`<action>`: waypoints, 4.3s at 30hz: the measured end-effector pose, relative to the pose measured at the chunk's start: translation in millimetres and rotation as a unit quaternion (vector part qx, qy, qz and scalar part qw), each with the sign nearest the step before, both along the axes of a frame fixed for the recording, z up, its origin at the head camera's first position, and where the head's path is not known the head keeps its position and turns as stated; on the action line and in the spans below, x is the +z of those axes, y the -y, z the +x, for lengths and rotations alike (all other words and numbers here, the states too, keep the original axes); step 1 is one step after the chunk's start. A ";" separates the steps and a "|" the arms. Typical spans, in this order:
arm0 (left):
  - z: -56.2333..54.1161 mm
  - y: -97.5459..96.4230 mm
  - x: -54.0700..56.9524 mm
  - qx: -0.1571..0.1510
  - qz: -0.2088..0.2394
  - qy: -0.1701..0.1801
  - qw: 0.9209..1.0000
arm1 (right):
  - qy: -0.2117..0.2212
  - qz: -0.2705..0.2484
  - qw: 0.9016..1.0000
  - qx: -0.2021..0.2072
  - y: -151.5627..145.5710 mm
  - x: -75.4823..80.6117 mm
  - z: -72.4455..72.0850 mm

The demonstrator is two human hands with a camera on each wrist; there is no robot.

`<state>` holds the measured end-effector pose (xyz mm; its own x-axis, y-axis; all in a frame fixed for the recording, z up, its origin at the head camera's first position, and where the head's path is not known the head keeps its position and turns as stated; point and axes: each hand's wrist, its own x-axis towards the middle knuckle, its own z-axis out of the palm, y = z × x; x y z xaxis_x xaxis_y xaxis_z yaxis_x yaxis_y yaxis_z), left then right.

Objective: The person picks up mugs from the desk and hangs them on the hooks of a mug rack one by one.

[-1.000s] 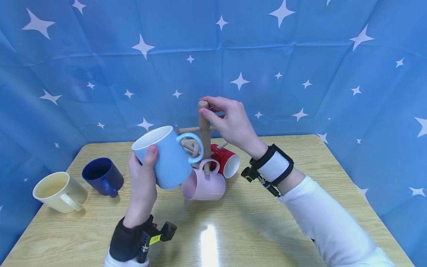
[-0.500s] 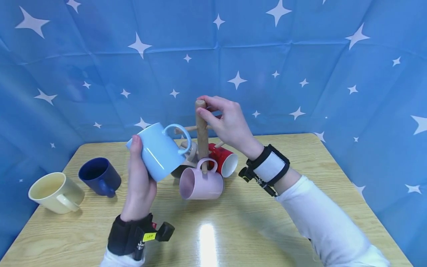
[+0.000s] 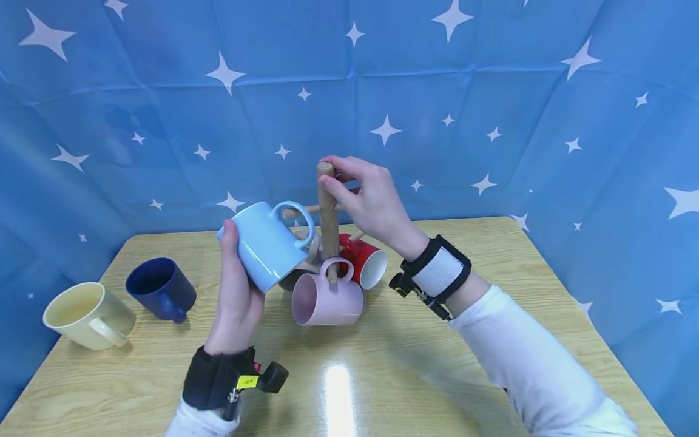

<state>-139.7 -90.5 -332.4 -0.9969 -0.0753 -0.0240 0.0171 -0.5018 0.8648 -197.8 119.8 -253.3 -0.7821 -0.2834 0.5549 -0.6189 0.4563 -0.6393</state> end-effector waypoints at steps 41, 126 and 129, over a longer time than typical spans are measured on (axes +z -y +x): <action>-10.5 -10.9 -12.3 -0.086 -0.057 0.014 0.995 | 0.008 -0.020 1.000 -0.009 2.6 -5.2 1.3; -22.3 -8.3 -19.9 -0.099 -0.093 0.065 0.989 | 0.000 -0.034 0.999 -0.018 3.9 -9.4 1.3; -21.7 -7.7 -20.2 -0.097 -0.092 0.065 0.989 | 0.001 -0.034 0.999 -0.017 4.2 -9.8 0.7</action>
<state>-161.3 -82.8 -352.5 -0.9824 0.1021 -0.1563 -0.1811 -0.3177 0.9307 -197.1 115.7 -263.2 -0.7912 -0.2183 0.5712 -0.6032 0.4320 -0.6704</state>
